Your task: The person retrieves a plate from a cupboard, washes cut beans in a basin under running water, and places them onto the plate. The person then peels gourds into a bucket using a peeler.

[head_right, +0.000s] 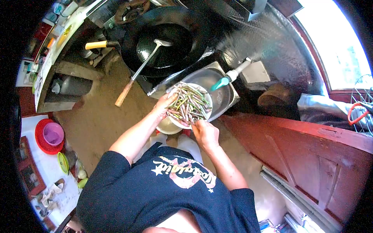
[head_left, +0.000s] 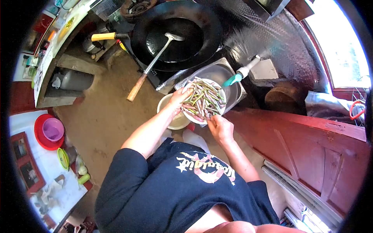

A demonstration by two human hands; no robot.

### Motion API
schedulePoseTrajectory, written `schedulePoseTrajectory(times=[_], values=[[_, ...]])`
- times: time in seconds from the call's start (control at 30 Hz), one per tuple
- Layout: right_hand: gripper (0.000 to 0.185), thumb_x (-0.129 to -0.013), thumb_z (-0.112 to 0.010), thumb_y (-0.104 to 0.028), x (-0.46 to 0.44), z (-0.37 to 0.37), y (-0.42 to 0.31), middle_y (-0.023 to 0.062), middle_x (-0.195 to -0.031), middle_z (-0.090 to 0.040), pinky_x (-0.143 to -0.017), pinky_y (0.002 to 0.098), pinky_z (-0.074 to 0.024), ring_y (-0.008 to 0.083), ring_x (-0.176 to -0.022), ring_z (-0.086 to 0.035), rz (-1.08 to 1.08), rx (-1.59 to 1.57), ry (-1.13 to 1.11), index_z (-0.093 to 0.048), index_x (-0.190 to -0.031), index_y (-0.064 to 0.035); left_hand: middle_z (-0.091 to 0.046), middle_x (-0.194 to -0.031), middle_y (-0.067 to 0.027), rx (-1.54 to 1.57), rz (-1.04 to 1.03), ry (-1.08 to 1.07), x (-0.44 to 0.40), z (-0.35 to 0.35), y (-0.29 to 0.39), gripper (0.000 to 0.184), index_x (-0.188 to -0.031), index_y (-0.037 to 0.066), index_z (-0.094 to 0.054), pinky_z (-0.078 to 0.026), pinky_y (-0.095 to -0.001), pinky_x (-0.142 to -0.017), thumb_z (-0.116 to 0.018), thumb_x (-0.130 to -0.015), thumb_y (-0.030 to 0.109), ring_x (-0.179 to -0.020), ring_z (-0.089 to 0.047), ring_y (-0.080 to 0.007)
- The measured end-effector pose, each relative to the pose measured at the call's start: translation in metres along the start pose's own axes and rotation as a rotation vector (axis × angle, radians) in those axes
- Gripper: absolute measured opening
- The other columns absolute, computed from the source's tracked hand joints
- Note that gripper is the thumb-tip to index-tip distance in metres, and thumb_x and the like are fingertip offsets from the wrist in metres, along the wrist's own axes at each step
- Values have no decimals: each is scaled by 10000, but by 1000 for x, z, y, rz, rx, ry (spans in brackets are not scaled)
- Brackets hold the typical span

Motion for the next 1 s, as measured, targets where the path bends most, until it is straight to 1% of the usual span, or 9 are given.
schedulePoseTrajectory(times=[0.13,0.17,0.4,0.47,0.5,0.53,0.77,0.83,1.0], values=[[145,-748,-644,-195,-6,23,1,92,-625,-568,-545,347,-462,243,-574,-583,-27,-121,-10,-567,-720,-75,-611,-975,-68,-32,-36,7,-5,7,1,390,-1101,11,-520,-495,-265,-734,-622,-816,257,-827,-595,-139],[108,-758,-621,-164,-19,37,-2,100,-643,-566,-553,347,-463,263,-596,-581,36,-171,72,-571,-756,-68,-609,-982,-70,-23,-48,-13,-4,3,3,390,-1103,5,-518,-491,-267,-743,-620,-818,251,-837,-592,-140],[177,-781,-527,-132,-143,18,-39,154,-867,-578,-723,402,-452,329,-833,-565,266,-77,-62,-597,-925,-56,-604,-995,-70,-81,65,-26,14,-12,1,405,-1115,-3,-513,-478,-266,-766,-620,-818,251,-864,-581,-138],[216,-777,-500,-113,-155,-6,-55,154,-876,-584,-739,409,-451,337,-848,-562,481,-53,-167,-607,-959,-70,-605,-997,-74,-86,114,-41,17,-15,5,418,-1110,1,-524,-472,-281,-781,-635,-806,266,-869,-579,-149],[216,-777,-500,-113,-157,-10,-50,154,-876,-584,-739,409,-451,337,-848,-562,491,-52,-172,-607,-959,-70,-606,-998,-76,-66,91,-60,10,-10,-2,421,-1107,2,-527,-470,-287,-785,-640,-802,269,-871,-580,-154],[209,-776,-489,-105,-154,-16,-52,157,-886,-586,-741,413,-450,342,-854,-560,532,13,-233,-611,-942,-71,-614,-957,-85,-3,44,-92,7,-13,0,368,-1111,5,-521,-537,-304,-659,-621,-812,196,-821,-606,-171],[201,-786,-464,-93,-149,-26,-44,179,-916,-587,-745,431,-448,357,-862,-556,482,0,-341,-600,-927,-47,-617,-947,-69,21,19,-80,5,-9,5,335,-1069,-5,-554,-482,-270,-743,-635,-805,185,-826,-589,-146],[234,-795,-453,-92,-152,-16,-51,179,-925,-586,-752,432,-447,362,-868,-550,471,60,-231,-584,-986,-59,-618,-942,-67,-23,3,-64,6,-9,7,325,-1059,-3,-560,-476,-266,-746,-636,-804,184,-826,-587,-142],[304,-748,-459,-47,-142,-24,-91,133,-1023,-578,-818,412,-419,328,-918,-533,709,170,-333,-581,-1025,-73,-620,-937,-70,-89,26,-47,5,-12,8,317,-1042,1,-571,-471,-261,-748,-639,-800,195,-829,-586,-140]])
Point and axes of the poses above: each hand's wrist, its own x-axis away from the middle knuckle, its own z-axis out of the back of the hand, y = z × x, the point moved 10 cm from there along -x, towards the middle knuckle
